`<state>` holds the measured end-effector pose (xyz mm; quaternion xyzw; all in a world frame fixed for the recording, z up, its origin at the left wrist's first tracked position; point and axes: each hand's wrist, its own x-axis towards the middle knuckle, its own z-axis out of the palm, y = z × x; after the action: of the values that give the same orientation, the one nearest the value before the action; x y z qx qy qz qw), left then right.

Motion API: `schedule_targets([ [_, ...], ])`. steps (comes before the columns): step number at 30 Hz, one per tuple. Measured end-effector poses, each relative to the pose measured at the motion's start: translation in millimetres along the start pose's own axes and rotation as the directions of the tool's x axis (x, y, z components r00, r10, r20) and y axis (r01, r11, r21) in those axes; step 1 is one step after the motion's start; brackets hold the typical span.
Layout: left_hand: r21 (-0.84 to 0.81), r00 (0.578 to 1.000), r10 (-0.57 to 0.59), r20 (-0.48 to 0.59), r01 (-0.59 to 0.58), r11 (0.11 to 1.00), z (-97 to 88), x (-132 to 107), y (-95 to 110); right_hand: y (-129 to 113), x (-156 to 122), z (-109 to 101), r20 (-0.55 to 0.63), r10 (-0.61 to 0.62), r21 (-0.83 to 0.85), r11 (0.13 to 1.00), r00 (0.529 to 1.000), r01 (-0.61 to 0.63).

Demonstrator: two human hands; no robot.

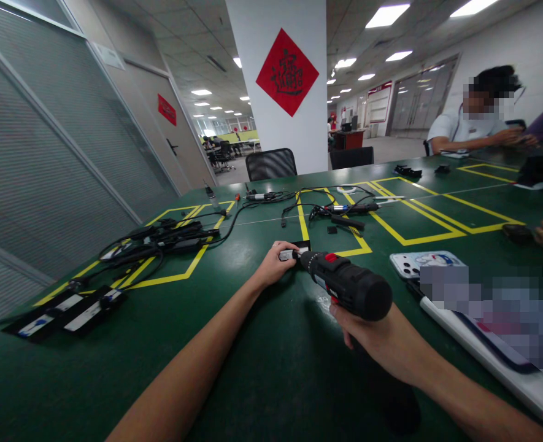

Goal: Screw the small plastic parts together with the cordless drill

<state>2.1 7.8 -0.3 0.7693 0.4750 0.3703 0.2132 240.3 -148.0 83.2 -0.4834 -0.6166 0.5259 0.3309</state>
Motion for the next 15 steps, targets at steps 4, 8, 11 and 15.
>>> schedule_targets([
  [4,0.002,1.0,-0.003,0.0,0.003,1.0,0.1,0.2,0.4,-0.6,0.6,0.8,0.008,-0.01,-0.019,1.0,1.0,0.01],
  [8,-0.003,1.0,-0.006,0.006,0.006,1.0,-0.1,0.1,0.4,-1.9,2.0,1.0,0.005,0.002,-0.032,0.999,1.0,-0.002],
  [11,-0.01,1.0,0.005,0.001,-0.005,1.0,-0.2,-0.1,-1.1,-2.3,2.3,0.5,-0.001,0.033,-0.043,0.999,0.999,-0.033],
  [15,-0.027,1.0,0.008,-0.001,-0.008,1.0,-0.2,-0.6,-3.4,-2.6,1.8,0.7,-0.021,0.07,-0.062,0.996,0.997,-0.071],
])
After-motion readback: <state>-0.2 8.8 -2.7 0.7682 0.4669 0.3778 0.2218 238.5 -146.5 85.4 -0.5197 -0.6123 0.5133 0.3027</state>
